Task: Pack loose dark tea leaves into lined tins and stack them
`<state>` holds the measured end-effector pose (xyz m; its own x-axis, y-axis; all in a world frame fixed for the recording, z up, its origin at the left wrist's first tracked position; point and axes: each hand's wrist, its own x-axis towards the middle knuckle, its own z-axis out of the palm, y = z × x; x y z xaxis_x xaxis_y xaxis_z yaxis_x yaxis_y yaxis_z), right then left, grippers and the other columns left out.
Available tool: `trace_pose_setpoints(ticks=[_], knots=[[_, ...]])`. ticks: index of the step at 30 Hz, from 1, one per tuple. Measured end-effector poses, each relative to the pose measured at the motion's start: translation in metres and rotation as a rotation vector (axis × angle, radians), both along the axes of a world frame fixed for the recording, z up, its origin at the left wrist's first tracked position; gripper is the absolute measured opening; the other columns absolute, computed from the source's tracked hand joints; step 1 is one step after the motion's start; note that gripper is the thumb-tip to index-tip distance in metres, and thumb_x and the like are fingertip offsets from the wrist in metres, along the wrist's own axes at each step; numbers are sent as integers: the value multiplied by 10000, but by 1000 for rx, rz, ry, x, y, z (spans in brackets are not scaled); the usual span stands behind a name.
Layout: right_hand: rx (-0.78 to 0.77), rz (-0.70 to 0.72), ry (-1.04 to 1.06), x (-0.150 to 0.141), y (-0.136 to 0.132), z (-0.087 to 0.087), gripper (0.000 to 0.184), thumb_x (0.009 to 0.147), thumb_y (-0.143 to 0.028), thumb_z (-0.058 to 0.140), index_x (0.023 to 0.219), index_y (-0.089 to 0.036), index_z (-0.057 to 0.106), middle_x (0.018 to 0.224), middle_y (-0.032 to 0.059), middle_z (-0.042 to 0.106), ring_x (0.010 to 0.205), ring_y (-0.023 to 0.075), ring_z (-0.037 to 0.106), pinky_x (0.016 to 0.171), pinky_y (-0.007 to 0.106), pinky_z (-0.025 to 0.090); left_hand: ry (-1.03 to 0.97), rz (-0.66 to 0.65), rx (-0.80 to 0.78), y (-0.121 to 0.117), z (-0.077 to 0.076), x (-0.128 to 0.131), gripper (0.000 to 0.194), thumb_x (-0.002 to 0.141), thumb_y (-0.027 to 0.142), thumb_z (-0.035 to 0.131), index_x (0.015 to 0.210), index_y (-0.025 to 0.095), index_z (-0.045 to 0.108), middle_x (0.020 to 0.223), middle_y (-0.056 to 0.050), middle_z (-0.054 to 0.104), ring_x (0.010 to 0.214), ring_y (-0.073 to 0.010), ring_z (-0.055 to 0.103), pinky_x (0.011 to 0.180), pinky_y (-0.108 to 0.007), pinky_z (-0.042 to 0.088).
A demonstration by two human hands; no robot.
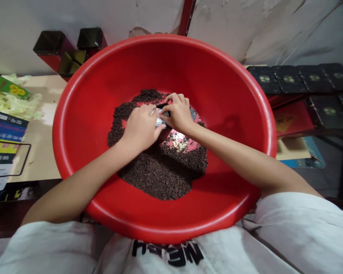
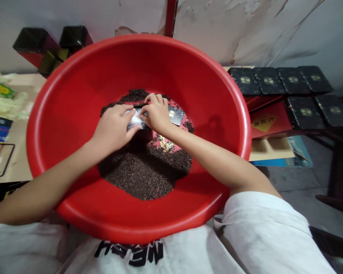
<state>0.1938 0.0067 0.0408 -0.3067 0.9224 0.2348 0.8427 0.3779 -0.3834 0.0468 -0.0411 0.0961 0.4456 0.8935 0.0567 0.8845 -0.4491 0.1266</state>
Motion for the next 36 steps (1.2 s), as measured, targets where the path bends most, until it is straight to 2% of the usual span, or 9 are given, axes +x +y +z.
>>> trace_pose_setpoints(ticks=[3,10,13,17,23,27,30,34,36], knots=[[-81,-49,50,-2,0,3,170,818,-251,574,743,-181,710,1154,92,562,1172,314,426,1004,531,309,150,-42,-113,-8,-3,9,733,794,429,695,1284,-70,476,1313,-283,496,1203,-381,480,1034,-428,365],[-367,-19,447,43,49,4,356,765,-103,474,1058,-167,666,1105,71,655,1039,211,585,941,392,467,244,-63,-131,10,-11,7,668,794,315,706,1370,99,448,1178,-219,604,1072,-380,571,881,-440,436],[-493,-163,206,72,62,-18,544,740,-208,601,1275,-126,542,1303,133,558,1207,271,515,1035,442,418,241,-77,-111,13,-13,4,579,775,338,717,1277,108,547,1130,-205,619,1021,-387,575,858,-452,429],[-767,-203,-320,92,50,-58,1077,631,-423,767,1489,-80,215,1553,211,151,1432,391,155,1168,543,162,208,-77,-66,12,-17,2,510,781,358,701,1218,118,594,1182,-207,575,1053,-409,521,840,-464,413],[-617,-117,-452,107,37,-88,967,770,-550,599,1486,-55,176,1577,181,3,1449,389,-27,1153,589,47,157,-81,-40,11,-21,2,515,794,402,691,1199,97,605,1253,-234,508,1136,-422,448,877,-485,386],[-558,-110,-409,112,40,-90,826,742,-460,649,1382,-31,351,1507,227,261,1384,380,257,1146,483,225,106,-123,-5,13,-23,2,525,768,480,703,1110,85,654,1290,-234,496,1171,-424,425,939,-499,349],[-517,-161,-407,105,42,-86,933,662,-442,723,1382,-3,325,1402,262,393,1275,385,398,1092,459,315,69,-145,-29,19,-23,-1,484,786,479,677,1066,84,667,1160,-210,596,1091,-380,494,921,-466,370],[-466,-285,-337,89,50,-67,1100,639,-438,750,1459,21,178,1441,278,336,1339,413,316,1148,511,181,-165,-79,-118,32,-23,-16,441,808,437,652,1144,153,623,1033,-112,681,952,-278,590,868,-384,410],[-533,-383,-198,86,56,-52,1151,628,-433,762,1470,30,129,1467,284,292,1358,388,312,1143,477,240,-283,-67,-122,37,-23,-24,310,822,364,635,1079,191,645,1018,-72,691,932,-245,609,868,-368,405]])
